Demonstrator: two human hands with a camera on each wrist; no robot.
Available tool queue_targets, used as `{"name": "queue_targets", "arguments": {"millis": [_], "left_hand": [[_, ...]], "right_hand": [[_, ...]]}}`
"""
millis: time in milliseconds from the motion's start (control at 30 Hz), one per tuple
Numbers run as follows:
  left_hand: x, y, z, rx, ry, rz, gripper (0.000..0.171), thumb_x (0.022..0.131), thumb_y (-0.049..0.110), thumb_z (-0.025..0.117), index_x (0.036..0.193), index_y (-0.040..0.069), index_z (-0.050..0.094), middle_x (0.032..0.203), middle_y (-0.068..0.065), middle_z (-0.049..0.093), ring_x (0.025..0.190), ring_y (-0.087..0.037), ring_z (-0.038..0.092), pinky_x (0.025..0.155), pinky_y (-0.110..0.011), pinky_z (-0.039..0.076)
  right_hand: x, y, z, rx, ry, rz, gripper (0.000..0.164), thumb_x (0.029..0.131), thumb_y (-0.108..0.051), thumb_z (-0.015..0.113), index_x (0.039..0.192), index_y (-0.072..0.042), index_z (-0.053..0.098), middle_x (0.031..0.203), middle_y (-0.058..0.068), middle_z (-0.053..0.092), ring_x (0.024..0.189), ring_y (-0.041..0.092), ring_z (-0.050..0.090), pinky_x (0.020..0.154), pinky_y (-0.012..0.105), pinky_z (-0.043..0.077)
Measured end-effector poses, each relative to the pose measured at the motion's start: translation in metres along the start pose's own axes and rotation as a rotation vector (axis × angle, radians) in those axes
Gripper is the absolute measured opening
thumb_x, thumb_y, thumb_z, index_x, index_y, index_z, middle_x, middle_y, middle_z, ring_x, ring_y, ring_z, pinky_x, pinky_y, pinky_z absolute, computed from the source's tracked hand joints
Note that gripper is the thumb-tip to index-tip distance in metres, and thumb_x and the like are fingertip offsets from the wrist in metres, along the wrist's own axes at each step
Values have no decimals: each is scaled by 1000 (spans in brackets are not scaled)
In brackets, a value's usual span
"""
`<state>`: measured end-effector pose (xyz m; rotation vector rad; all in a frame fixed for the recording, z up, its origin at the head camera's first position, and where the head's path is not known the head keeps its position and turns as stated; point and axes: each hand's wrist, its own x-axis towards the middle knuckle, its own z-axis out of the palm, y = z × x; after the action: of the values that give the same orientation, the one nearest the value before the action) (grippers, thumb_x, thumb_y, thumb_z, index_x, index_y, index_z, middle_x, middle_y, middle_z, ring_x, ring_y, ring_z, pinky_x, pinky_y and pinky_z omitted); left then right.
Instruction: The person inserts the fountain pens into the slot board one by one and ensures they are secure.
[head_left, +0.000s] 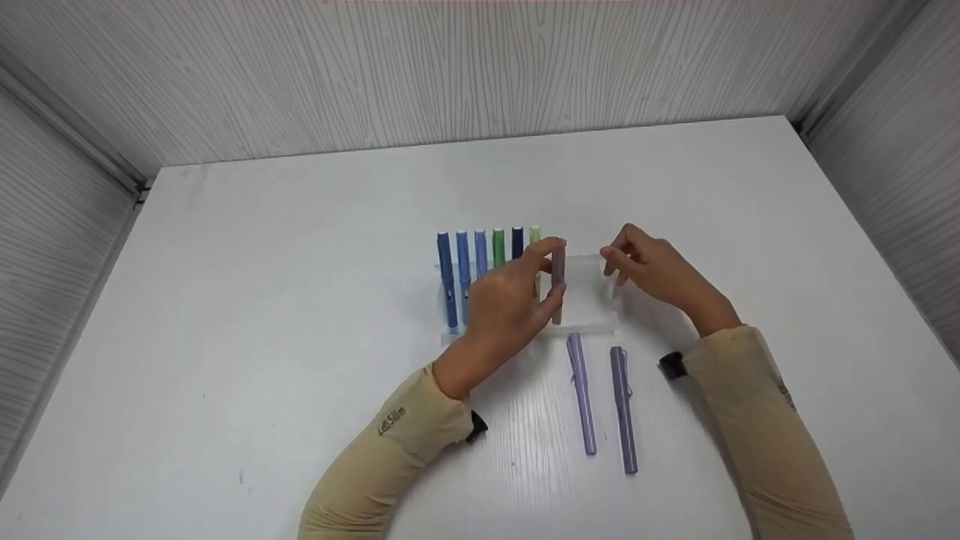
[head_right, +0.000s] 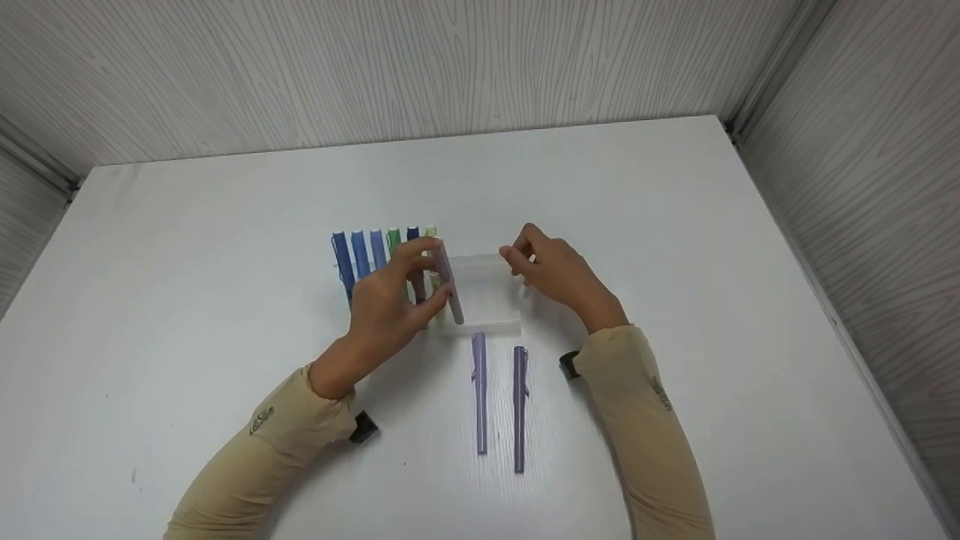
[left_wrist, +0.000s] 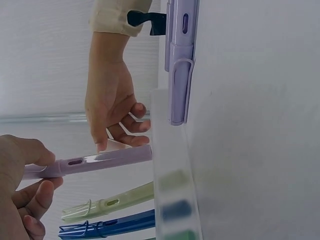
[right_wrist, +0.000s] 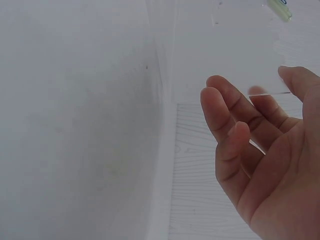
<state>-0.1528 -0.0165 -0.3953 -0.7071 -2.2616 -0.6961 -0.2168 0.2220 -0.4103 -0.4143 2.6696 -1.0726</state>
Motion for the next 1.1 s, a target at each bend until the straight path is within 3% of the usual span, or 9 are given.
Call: {"name": "queue_targets", "arguments": {"millis": [400,900,1100], "left_hand": [[0,-4,3,37,-8,-5,47,82,20,75,123,15,51,90,-3,75,50,-11,53,47,-23,42],[-1,-1,7,75,-201,-123,49,87,23,69,129,17,45,91,1,75,49,-10,48,45,-24,37],[6,1,5,114,-242,-146,47,87,24,70,128,15,50,86,-2,73,60,-14,57,48,-28,46]], "right_hand": [[0,1,0,5,-5,-8,40,99,-48,44,103,-8,48,100,9,69,81,22,65,78,34,44],[0,-1,0,7,-10,21,37,100,-45,44,104,-8,49,102,10,69,82,21,64,78,33,43],[0,0,1,10,-7,3,40,99,-48,44,104,-9,49,102,9,69,82,20,65,77,33,45]]}}
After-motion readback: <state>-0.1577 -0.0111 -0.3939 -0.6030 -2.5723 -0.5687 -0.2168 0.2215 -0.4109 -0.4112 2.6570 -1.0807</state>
